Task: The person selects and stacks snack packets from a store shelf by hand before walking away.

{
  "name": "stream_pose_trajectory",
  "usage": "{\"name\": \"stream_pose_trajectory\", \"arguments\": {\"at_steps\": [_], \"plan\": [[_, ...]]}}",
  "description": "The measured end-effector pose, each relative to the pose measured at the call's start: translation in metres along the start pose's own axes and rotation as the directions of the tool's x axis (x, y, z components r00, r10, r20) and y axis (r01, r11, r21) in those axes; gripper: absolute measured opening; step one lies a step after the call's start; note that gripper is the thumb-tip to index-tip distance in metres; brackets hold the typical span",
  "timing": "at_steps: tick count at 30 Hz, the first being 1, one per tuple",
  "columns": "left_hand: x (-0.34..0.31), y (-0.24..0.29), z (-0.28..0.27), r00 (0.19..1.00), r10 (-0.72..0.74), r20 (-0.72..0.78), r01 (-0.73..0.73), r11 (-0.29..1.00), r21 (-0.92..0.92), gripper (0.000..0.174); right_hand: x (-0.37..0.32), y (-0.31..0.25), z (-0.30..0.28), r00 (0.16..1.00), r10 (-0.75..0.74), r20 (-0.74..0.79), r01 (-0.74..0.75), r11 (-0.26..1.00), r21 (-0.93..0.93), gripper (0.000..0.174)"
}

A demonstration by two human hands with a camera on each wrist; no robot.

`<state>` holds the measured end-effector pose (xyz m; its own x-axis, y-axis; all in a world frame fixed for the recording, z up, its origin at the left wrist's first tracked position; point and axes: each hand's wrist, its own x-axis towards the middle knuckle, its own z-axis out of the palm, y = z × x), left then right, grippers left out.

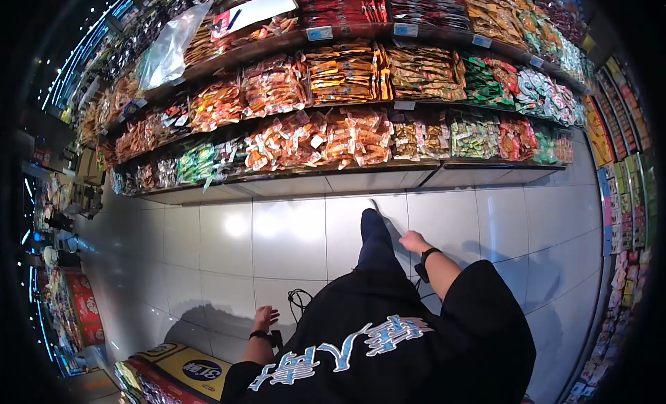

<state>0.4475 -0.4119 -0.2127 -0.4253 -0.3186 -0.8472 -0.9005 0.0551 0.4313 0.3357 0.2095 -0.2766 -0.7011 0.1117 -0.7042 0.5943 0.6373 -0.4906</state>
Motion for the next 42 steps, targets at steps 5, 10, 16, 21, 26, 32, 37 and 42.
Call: {"name": "stream_pose_trajectory", "arguments": {"at_steps": [5,10,16,21,26,32,37,42], "plan": [[-0.046,-0.131,-0.031,0.979,-0.186,0.081,0.202,0.936,-0.29,0.049,-0.057,0.033,0.034,0.997,-0.02,0.071,0.028,0.993,-0.116,0.028],[-0.058,-0.178,-0.033,0.965,-0.245,0.095,0.262,0.87,-0.417,0.043,-0.082,0.054,0.046,0.998,-0.025,-0.054,0.02,0.995,-0.098,0.026],[-0.056,-0.162,-0.023,0.993,-0.113,0.02,0.11,0.885,-0.452,0.043,-0.099,0.058,0.043,1.0,-0.003,-0.017,0.001,0.988,-0.152,0.023],[-0.063,-0.133,-0.019,0.998,-0.049,-0.031,0.029,0.891,-0.454,0.045,-0.09,0.068,0.051,0.999,-0.008,-0.047,0.002,0.993,-0.118,0.021],[-0.065,-0.13,-0.012,0.995,-0.098,0.013,0.094,0.899,-0.427,0.045,-0.08,0.055,0.041,0.999,-0.029,-0.032,0.026,0.996,-0.086,0.021],[-0.051,-0.107,0.005,0.99,-0.141,-0.014,0.12,0.887,-0.446,0.043,-0.069,0.049,0.016,0.996,0.089,-0.005,-0.089,0.995,-0.051,0.03],[-0.036,-0.051,0.022,0.993,-0.115,-0.033,0.088,0.888,-0.451,0.034,-0.034,0.049,-0.014,0.985,0.17,-0.016,-0.17,0.985,0.028,0.026],[-0.018,0.019,0.044,0.991,-0.092,-0.103,0.038,0.899,-0.437,0.024,0.03,0.053,-0.048,0.999,0.035,0.035,-0.032,0.996,-0.083,0.02]]}}
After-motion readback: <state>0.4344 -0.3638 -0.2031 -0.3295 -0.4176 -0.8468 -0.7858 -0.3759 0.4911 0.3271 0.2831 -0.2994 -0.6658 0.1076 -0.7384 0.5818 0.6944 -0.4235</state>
